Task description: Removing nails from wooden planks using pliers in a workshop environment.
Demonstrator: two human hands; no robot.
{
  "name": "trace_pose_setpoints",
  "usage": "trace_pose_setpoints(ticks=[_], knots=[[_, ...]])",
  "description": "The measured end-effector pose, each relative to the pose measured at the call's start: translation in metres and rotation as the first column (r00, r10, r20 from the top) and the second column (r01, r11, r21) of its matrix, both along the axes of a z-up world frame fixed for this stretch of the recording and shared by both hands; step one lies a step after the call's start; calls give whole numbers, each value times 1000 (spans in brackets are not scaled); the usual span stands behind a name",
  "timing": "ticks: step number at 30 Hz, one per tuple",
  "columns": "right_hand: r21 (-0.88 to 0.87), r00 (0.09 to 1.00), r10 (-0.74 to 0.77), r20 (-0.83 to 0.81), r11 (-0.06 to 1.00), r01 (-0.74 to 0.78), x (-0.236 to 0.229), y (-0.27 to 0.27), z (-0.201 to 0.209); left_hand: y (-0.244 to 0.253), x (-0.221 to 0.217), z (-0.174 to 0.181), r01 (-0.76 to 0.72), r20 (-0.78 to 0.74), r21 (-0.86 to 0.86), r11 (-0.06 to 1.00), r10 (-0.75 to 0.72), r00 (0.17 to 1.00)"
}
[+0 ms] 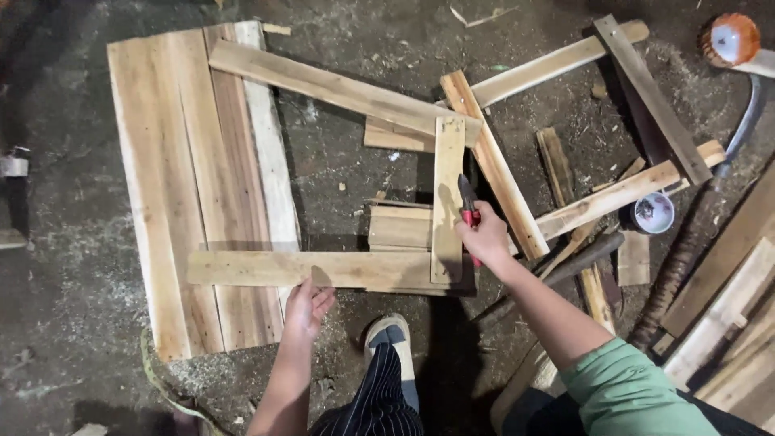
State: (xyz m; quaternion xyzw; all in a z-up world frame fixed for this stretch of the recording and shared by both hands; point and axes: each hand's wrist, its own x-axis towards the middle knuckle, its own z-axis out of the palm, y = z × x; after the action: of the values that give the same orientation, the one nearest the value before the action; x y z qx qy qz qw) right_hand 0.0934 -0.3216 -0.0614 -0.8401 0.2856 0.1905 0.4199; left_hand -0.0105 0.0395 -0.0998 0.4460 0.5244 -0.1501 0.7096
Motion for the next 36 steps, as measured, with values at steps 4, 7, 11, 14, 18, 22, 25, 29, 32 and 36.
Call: trace_pose_setpoints(ticks=[4,7,11,14,18,22,25,29,32,36], knots=[[-12,994,27,110,1000,-25,-13,-14,-9,-1,-7,-8,127,-34,87,988,-124,992],[-36,962,92,256,996,-85,-18,-13,16,-49,8,125,175,-146,206,963,-147,978],[-85,876,165,452,986,-142,-50,21,31,-28,-17,14,374,-182,620,689,-338,923],[-70,835,241,494,969,-238,-92,52,32,-58,-19,44,283,240,679,677,-569,786],[196,949,228,217,942,-271,-162,92,-5,-102,-34,93,464,280,64,883,-462,841],[167,737,283,614,866,-471,-220,119,-22,-100,-55,93,627,191,178,759,-651,734],[103,666,413,621,800,-591,-220,125,29,-88,-64,120,583,293,455,673,-732,615],[-115,522,519,677,775,-622,-216,118,72,-118,-85,176,351,366,419,838,-509,779],[-112,457,480,749,772,-626,-223,114,72,-115,-103,168,246,504,374,894,-418,755],[-117,496,436,751,827,-549,-219,103,51,-104,-116,171,432,396,548,716,-677,620]])
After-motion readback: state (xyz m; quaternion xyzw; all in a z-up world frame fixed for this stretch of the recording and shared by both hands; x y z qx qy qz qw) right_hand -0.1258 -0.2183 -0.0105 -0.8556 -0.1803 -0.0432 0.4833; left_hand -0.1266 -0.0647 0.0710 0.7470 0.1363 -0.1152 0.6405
